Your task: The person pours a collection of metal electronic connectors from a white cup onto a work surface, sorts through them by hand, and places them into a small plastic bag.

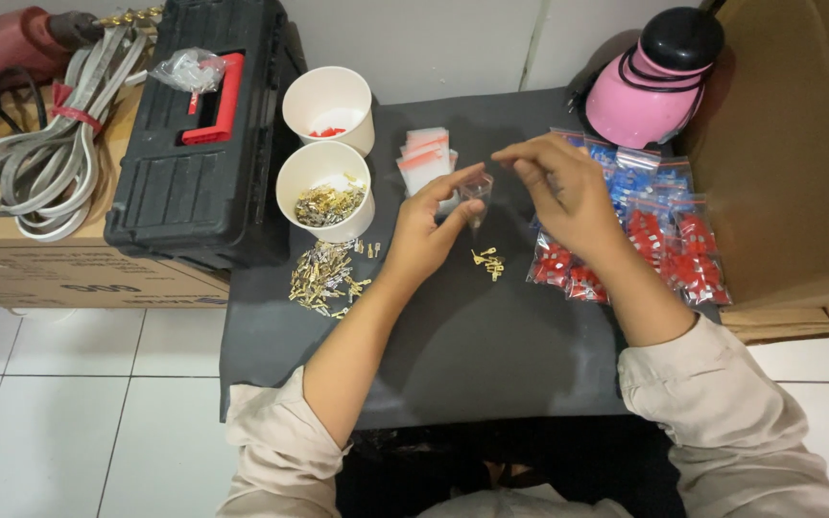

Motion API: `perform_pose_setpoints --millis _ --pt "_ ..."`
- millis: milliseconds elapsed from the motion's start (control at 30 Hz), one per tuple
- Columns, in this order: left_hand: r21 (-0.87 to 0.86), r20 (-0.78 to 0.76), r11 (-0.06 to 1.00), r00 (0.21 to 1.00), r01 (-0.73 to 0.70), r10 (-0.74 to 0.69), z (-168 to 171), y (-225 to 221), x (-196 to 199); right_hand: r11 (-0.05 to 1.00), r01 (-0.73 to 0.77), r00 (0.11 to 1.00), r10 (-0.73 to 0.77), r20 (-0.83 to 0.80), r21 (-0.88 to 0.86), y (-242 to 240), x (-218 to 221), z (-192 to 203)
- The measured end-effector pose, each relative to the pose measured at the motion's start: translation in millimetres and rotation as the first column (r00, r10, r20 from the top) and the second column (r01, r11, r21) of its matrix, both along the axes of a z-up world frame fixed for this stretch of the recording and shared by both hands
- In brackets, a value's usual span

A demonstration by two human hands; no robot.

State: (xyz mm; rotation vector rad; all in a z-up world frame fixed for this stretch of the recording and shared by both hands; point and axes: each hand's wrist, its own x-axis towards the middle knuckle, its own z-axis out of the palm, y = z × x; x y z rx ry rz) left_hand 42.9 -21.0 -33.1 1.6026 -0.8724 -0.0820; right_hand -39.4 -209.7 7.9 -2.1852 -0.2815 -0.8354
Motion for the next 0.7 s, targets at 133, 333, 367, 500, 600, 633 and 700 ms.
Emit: perform_pose_setpoints --millis 133,333,367,500,600,633,700 --pt "-0.017 -0.017 1.0 1.0 -0.007 0.006 -6 1 5 1.0 -0.02 0.982 0.02 -0.189 0.003 -10 -2 -7" --pt "-0.014 -0.015 1.0 1.0 -0.012 0.012 -10 1 5 0.957 -0.207 0.895 0.102 -0.434 -0.203 -3 -3 -14" --pt "-0.007 -0.014 1.0 1.0 -0.019 0.019 -8 2 5 0.938 -0.242 0.878 0.102 -0.467 -0.248 0 -4 -12" --pt "-0.002 -0.009 0.998 0.998 -0.06 0.06 -5 3 4 0.915 -0.291 0.833 0.099 -0.544 -0.28 16 -7 -9" --pt "-0.031 -0.02 0.993 0.994 -0.11 0.11 -6 1 7 0.874 -0.274 0.804 -0.021 -0.594 -0.402 25 -7 -10" --pt "-0.029 -0.01 0.991 0.992 -0.129 0.128 -6 1 7 0.86 -0.263 0.798 -0.061 -0.6 -0.437 27 -6 -13" --pt "-0.029 -0.001 0.989 0.989 -0.148 0.148 -6 1 8 0.843 -0.253 0.791 -0.101 -0.603 -0.474 29 -5 -19"
